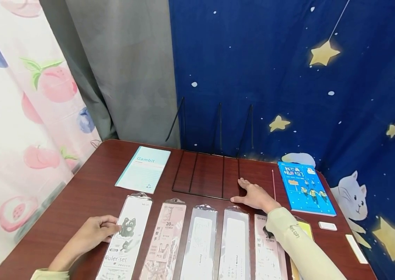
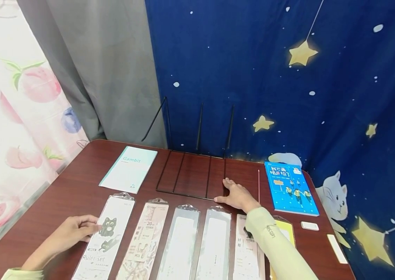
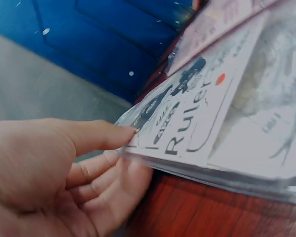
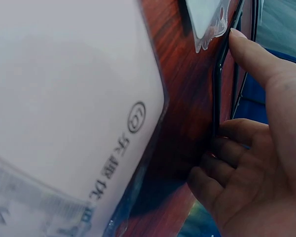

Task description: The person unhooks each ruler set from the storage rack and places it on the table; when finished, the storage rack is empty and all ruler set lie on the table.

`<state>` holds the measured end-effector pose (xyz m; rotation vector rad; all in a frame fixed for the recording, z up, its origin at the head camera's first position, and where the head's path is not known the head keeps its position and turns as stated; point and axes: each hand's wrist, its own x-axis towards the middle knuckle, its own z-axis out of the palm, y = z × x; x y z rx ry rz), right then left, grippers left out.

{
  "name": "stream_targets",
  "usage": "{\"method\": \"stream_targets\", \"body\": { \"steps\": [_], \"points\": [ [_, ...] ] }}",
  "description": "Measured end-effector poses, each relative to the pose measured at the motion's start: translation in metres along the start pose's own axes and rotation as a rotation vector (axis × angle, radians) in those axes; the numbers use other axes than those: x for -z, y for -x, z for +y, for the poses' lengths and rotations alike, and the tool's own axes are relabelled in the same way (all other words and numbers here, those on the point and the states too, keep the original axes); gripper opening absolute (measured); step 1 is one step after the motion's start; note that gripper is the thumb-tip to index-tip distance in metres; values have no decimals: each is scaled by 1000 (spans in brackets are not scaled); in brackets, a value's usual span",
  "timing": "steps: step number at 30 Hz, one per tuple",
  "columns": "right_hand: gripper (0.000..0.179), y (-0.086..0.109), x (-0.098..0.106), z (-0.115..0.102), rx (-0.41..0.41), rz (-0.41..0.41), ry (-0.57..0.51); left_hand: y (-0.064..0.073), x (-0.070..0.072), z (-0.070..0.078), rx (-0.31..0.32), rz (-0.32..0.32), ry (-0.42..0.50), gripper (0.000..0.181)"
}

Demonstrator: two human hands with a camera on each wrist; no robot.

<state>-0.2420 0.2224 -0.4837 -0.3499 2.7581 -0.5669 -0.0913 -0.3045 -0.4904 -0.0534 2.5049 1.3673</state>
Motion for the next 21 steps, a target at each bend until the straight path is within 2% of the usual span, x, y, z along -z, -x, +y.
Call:
{"method": "stream_targets", "body": {
  "steps": [4, 7, 11, 13, 15, 17, 21],
  "points": [
    [98, 2, 0, 2, -7, 4, -3, -5, -5, 11, -2, 75, -193, 24],
    [98, 2, -1, 5, -11, 7, -8, -9, -9, 19, 7, 115, -299, 18],
    [100, 1, -3, 10, -14, 2, -12, -16, -10, 26, -4, 139, -389, 20],
    [100, -1, -5, 11, -16, -5, -19, -20, -10, 32, -34, 170, -447, 24],
    [99, -2, -7, 12, -12, -5, -35, -28, -12, 40, -84, 217, -500, 31],
    [98, -1, -8, 12, -12, 1, -63, -37, -16, 53, -165, 266, -536, 41],
    [96, 12, -9, 2, -7, 43, -128, -56, -34, 77, -413, 372, -578, 61]
  ]
}}
